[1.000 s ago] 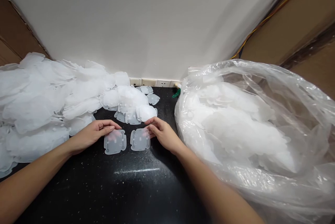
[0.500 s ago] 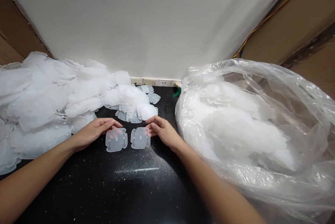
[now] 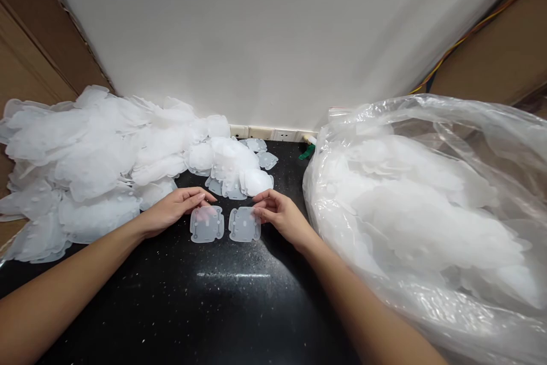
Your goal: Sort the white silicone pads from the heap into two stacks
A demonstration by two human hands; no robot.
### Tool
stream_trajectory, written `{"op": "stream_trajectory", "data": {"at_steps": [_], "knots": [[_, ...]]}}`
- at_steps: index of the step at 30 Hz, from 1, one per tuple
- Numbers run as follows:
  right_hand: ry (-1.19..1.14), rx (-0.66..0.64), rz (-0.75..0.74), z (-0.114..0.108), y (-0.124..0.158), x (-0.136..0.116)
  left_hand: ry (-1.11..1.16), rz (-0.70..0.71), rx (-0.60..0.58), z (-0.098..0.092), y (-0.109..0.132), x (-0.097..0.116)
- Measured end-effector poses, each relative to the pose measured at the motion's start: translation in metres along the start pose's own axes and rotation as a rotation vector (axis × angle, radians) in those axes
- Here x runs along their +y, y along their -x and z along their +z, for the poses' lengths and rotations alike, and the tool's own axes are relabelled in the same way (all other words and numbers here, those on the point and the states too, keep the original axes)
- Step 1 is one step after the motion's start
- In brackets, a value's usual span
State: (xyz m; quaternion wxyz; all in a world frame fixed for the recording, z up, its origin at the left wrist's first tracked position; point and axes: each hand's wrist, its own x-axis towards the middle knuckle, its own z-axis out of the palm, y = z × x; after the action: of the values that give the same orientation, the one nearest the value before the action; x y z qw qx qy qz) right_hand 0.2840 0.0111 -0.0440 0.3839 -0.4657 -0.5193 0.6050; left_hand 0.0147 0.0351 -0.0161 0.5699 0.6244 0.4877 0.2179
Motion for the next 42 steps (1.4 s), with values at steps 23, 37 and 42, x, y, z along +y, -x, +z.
{"op": "stream_trajectory", "data": {"at_steps": [23,37,42], "knots": [[0.622,0.383,-0.465,-0.008,-0.015,0.008,-0.283,0.216,-0.215,0.009,0.013,0.015],[0.818,0.358,-0.447,-0.009,-0.031,0.018,-0.371,0.327,0.013,0.02,0.007,0.019],[0.782,0.323,-0.488,-0.006,-0.031,0.016,-0.364,0.271,0.355,0.026,-0.029,0.015]]}}
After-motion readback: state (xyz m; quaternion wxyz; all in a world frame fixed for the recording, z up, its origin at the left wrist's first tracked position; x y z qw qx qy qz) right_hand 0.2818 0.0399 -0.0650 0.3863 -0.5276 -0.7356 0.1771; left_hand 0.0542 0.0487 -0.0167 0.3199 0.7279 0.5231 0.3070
